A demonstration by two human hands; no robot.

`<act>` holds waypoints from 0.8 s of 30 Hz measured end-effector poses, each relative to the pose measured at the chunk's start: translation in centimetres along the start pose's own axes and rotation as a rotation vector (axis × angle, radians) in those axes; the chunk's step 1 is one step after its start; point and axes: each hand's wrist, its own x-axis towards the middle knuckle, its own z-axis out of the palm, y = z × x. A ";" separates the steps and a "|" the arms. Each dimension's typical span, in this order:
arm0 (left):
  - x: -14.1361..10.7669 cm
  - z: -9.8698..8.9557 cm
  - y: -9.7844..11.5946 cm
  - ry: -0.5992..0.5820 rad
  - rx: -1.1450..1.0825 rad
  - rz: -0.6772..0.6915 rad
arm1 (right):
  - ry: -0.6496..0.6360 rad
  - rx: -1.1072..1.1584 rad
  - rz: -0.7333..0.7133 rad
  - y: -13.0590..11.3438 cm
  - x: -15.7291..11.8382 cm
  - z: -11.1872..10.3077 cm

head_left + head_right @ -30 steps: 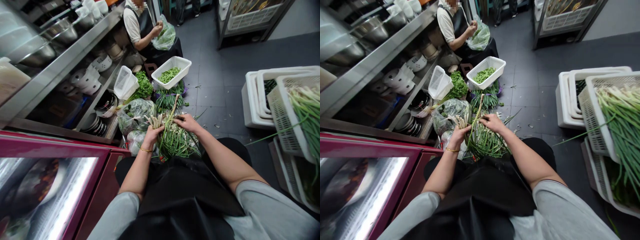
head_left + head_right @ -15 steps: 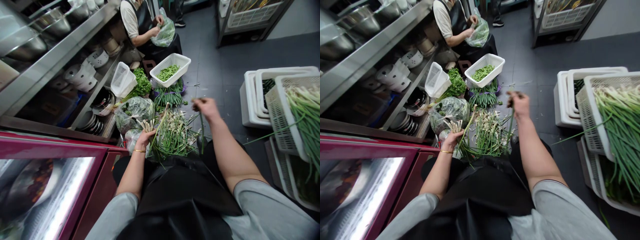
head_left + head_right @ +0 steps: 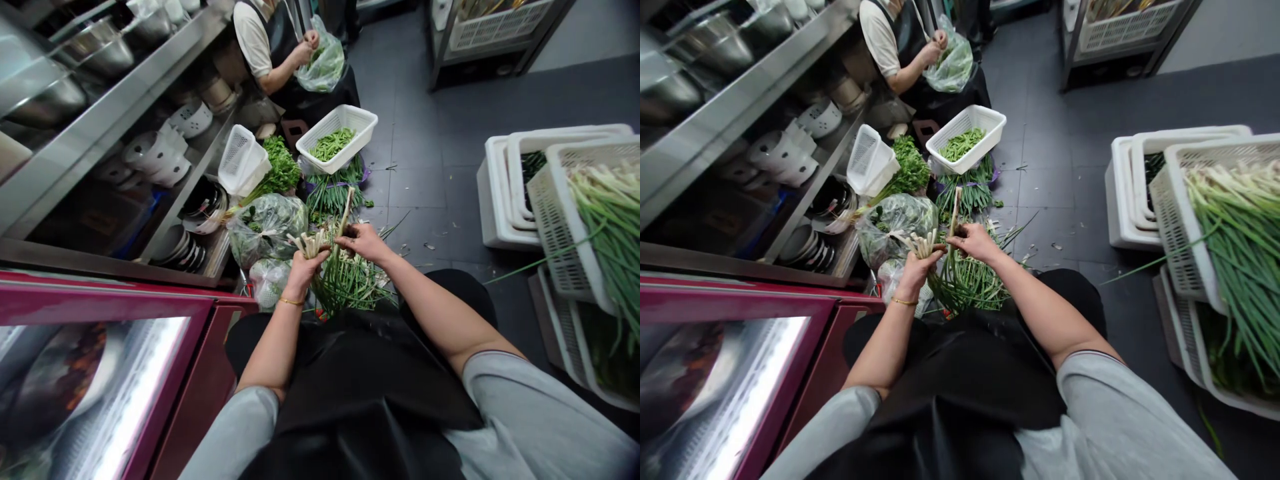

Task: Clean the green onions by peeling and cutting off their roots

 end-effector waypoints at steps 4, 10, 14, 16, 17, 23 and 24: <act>0.0 1.3 -0.2 -0.040 -0.033 -0.033 | 0.111 -0.109 -0.050 -0.1 0.2 -0.1; 0.2 1.4 0.0 -0.072 -0.065 -0.108 | -0.091 -0.520 -0.103 -0.8 -0.2 -0.3; 0.1 0.8 -0.3 -0.108 -0.057 -0.126 | -0.044 -0.631 -0.062 -1.0 -0.4 -0.1; 0.1 0.3 -0.6 -0.104 -0.076 -0.129 | -0.041 -0.474 -0.021 -1.1 -0.4 -0.3; 0.2 0.0 -0.8 -0.107 -0.083 -0.128 | -0.034 -0.323 0.025 -1.2 -0.3 -0.5; 0.6 -2.3 -2.1 -0.194 -0.016 -0.133 | 0.175 0.603 0.160 -2.5 -0.2 -4.3; 0.6 -2.5 -2.2 -0.215 0.013 -0.135 | 0.207 0.643 0.114 -2.8 -0.2 -5.0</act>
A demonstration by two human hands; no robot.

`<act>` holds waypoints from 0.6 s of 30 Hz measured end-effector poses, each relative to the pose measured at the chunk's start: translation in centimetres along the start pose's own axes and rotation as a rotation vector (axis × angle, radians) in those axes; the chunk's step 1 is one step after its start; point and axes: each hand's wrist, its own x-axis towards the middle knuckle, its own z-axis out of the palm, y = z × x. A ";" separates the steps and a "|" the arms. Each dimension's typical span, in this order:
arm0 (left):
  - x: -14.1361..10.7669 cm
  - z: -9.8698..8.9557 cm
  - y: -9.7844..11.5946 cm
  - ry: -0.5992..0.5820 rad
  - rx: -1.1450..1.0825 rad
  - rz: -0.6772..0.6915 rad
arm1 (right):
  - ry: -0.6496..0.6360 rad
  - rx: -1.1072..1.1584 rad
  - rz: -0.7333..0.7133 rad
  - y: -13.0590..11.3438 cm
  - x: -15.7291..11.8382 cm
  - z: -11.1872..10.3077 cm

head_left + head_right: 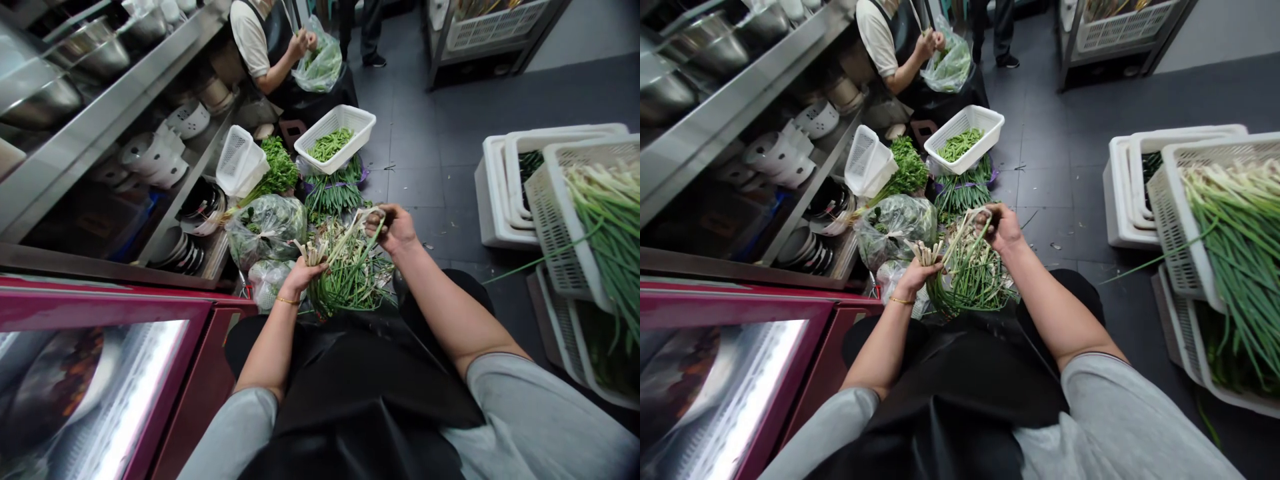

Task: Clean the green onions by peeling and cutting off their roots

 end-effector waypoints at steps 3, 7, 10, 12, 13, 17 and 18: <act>-0.1 -0.4 -0.3 -0.052 0.055 -0.027 | 0.084 -0.043 -0.147 -1.9 -0.3 -1.1; -0.3 -1.1 -1.0 -0.077 0.081 -0.067 | 0.222 -0.217 -0.342 -4.7 -1.4 -3.1; -0.5 -2.2 -1.8 -0.055 0.111 -0.113 | 0.267 -0.252 -0.484 -6.4 -1.5 -5.5; -0.7 -2.8 -2.2 -0.011 0.063 -0.127 | 0.271 -0.312 -0.453 -6.1 -0.7 -6.6; -0.7 -2.9 -2.3 0.017 0.023 -0.119 | 0.268 -0.375 -0.384 -5.5 -0.2 -6.8; -0.7 -2.8 -1.6 0.075 -0.099 -0.068 | 0.224 -0.710 -0.068 -1.3 2.0 -5.0; -0.7 -2.6 -1.3 0.076 -0.106 -0.059 | 0.192 -0.779 -0.030 -0.4 2.2 -4.3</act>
